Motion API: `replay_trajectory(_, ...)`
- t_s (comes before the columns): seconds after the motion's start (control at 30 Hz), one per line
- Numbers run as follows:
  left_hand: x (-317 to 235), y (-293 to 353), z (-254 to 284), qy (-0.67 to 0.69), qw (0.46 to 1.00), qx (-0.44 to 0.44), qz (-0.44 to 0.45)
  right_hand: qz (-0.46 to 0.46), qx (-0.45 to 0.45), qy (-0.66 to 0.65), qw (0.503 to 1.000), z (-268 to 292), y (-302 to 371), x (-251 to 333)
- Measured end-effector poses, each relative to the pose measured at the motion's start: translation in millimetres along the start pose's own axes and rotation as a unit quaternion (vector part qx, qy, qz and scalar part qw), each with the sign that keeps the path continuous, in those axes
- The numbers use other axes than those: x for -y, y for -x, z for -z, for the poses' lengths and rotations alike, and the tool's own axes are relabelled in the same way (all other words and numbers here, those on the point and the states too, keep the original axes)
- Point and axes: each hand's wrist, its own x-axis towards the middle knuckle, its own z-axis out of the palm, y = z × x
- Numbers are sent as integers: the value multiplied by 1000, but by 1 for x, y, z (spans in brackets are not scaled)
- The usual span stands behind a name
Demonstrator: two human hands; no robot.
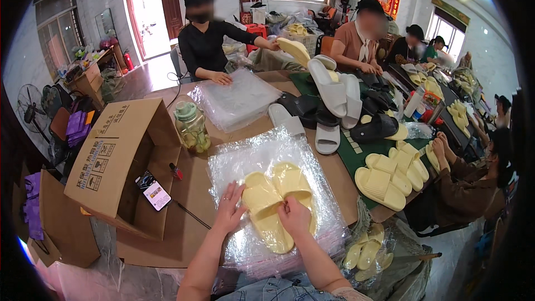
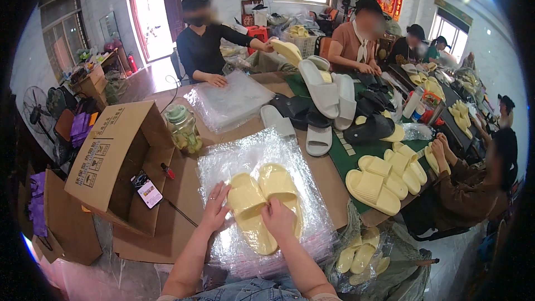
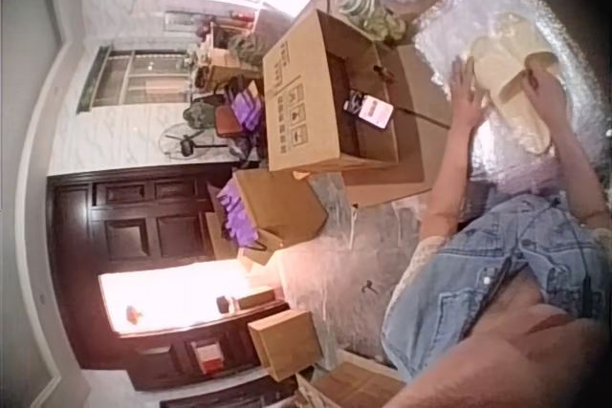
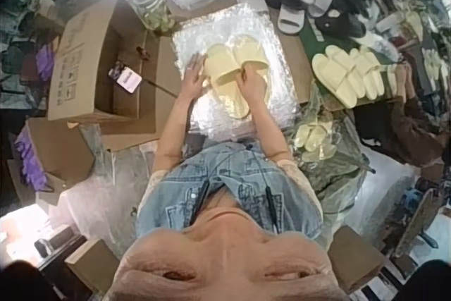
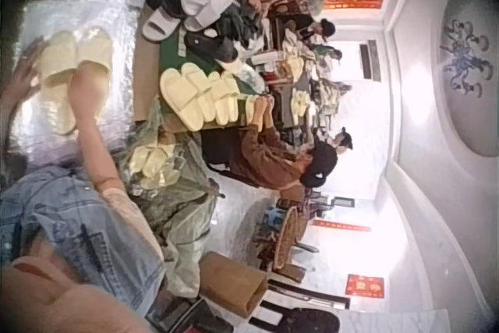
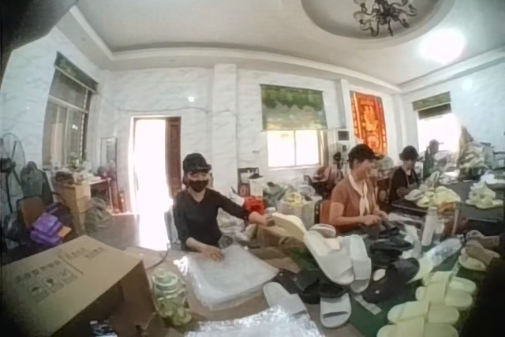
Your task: The person repeatedly picks up pairs of yellow and black plastic slippers from a pile on the table. They place each pair onto a sheet of bubble wrap, fold the wrap around the slippers, and then set the wrapped bundle aside. The process is repeated continuously for multiple pairs of slippers.
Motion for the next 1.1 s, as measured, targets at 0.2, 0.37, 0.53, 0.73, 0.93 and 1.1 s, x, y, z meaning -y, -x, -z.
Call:
replay_trajectory(0.2, -9, -2, 1, -61, 994, 85, 40, -50, 1, 16, 999, 39, 37, -14)
replay_trajectory(0.37, -27, -4, 1, -137, 983, 112, 52, -73, -13, 15, 997, 73, 71, -42)
replay_trajectory(0.53, -30, -5, 2, -110, 986, 108, 61, -132, -83, 1, 988, 124, 99, -79)
replay_trajectory(0.73, -25, -5, 0, -113, 986, 109, 58, -132, -337, -14, 932, 199, 154, -177)
replay_trajectory(0.93, -28, -7, 1, -117, 986, 110, 38, -474, -379, 295, 738, 267, 270, -275)
replay_trajectory(1.1, -23, -8, -1, -109, 985, 123, 41, -679, 30, 246, 691, 215, 354, -322)
